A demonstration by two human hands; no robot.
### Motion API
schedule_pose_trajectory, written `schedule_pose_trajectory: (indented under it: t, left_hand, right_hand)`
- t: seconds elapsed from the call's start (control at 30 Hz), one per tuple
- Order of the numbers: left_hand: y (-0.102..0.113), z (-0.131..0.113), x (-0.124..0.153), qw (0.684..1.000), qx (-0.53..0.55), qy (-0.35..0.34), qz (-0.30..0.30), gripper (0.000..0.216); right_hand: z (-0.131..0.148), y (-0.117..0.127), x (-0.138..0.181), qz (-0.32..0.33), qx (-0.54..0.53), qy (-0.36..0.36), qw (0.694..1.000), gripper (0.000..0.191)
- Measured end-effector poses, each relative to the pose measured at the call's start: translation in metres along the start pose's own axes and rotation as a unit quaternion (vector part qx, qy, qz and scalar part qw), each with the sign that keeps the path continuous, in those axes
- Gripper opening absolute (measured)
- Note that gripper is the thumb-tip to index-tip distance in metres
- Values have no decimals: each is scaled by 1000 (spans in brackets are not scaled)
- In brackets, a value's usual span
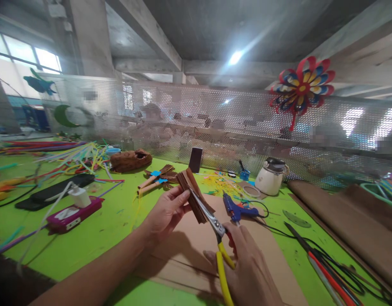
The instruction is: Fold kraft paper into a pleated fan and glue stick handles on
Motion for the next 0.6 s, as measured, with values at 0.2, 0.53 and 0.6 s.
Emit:
schedule_pose_trajectory:
  t: [0.2,0.53,0.6]
  left_hand:
    - [-3,0,3,1000,-5,5,3,18]
    - [-2,1,2,1000,0,21,1,20]
    - [-2,1,3,1000,0,24,0,20]
  right_hand:
    - [1,1,0,2,-13,-7,1000,33]
    - [-6,-3,1,-19,-36,7,999,31]
    - [-5,-1,1,-23,-28,8,999,29]
Point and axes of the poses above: each hand's wrist, its own x-axis away from the middle knuckle, its own y-axis out of the back of the hand, z = x × y, the point moved 3 cm from there along -x, towards the middle knuckle, and after that the axes turned 9 degrees about -z, right-handed, at the moved point
